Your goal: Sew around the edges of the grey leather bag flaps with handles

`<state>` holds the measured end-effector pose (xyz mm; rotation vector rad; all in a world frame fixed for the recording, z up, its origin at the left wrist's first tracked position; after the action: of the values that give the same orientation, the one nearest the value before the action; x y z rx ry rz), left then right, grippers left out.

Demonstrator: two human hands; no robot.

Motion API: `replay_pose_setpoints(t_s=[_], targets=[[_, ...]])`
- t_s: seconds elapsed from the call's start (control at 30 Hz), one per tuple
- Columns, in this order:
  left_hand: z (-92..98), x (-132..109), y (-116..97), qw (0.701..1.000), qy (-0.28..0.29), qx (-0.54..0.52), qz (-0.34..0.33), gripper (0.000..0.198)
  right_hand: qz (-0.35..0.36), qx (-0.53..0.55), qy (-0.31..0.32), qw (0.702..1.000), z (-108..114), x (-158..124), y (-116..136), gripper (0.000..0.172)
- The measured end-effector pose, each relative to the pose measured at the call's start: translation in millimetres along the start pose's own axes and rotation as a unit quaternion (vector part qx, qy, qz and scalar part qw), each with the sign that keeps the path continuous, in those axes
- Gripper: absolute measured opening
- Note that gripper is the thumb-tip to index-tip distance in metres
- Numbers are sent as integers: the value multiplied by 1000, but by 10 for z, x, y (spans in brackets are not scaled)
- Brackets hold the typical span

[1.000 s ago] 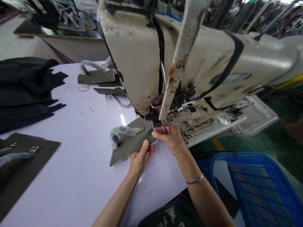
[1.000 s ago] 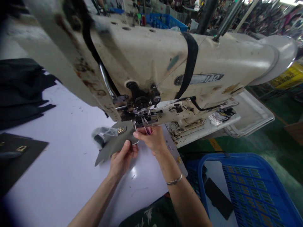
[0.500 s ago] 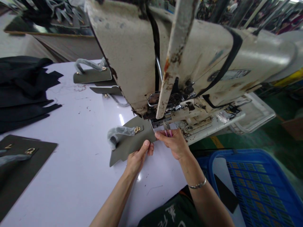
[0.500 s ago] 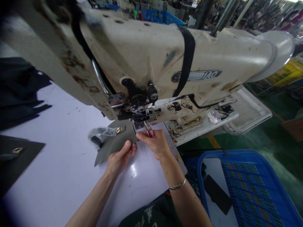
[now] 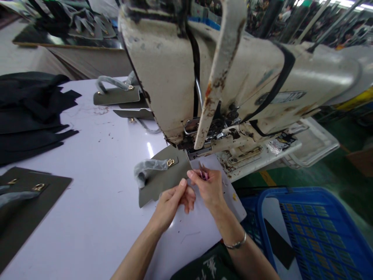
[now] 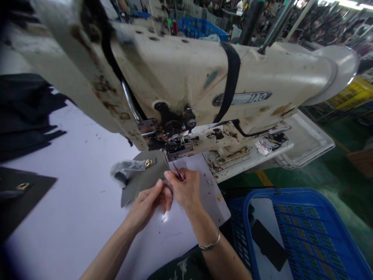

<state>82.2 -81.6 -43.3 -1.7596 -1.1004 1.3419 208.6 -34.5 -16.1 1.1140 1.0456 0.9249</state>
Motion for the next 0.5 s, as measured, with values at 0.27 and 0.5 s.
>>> replay_pose_setpoints(t_s=[0.27, 0.5], targets=[[629, -220, -701, 795, -299, 431, -304, 43, -64, 112, -19, 991, -39, 25, -104, 31], [448, 438, -1014, 751, -194, 515, -365, 45, -87, 150, -23, 985, -60, 43, -164, 27]])
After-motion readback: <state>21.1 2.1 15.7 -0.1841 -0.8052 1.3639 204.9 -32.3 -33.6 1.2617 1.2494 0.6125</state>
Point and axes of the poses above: each hand's wrist, its own x-axis towards the middle knuckle, its own z-axis out of the back of the hand, y = z × x, the point moved 5 cm from there along x, towards the middle knuckle, and after that the axes turned 11 degrees about -y, right-handed, at the moved point
